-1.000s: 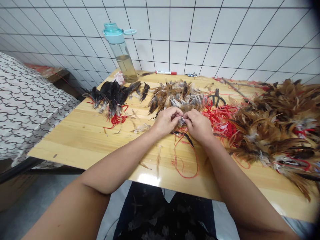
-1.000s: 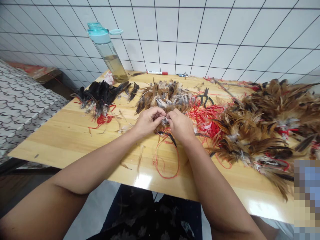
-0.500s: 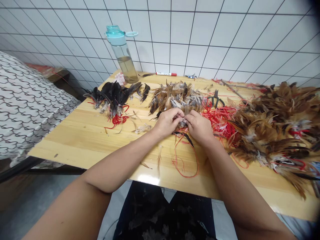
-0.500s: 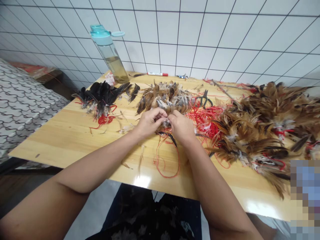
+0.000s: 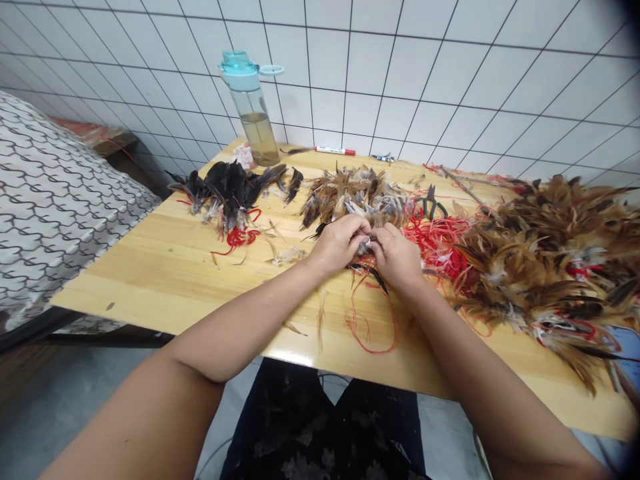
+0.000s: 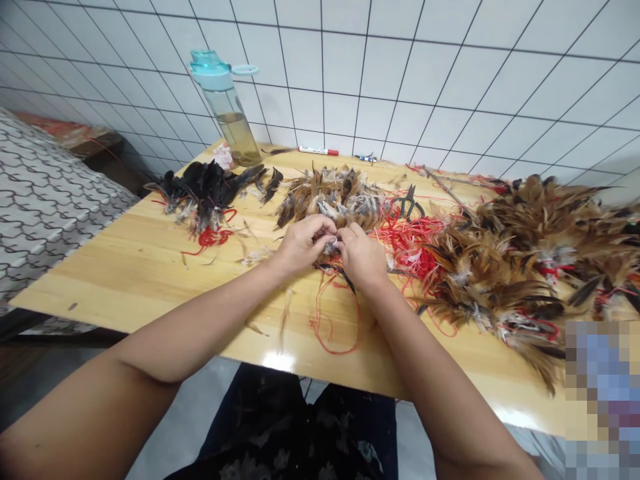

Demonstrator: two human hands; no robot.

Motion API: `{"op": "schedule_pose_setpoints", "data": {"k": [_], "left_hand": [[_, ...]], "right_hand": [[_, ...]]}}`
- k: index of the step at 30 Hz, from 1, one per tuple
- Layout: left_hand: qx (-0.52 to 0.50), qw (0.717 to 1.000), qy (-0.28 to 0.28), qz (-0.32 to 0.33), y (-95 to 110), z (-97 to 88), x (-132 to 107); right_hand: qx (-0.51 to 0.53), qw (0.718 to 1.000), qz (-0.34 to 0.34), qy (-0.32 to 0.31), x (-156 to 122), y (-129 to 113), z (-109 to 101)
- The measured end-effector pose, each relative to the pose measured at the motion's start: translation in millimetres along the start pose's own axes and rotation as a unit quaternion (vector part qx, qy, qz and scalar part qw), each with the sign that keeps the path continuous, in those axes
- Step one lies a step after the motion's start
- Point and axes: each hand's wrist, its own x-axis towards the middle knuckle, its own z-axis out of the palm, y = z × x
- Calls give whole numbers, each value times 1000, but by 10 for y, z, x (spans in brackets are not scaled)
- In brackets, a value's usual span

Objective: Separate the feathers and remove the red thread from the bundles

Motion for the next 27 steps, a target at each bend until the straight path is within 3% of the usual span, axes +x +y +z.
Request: {"op": "schedule_pose_setpoints", "data": {"k": [13,27], "left_hand": [[2,1000,-26,5,41,14,-8],[-78,994,-54,-51,184,3,-23]], "right_hand": [[-81,996,-42,-17,-64,115,-107],[67,997,-5,27,-117,267,-6]]}}
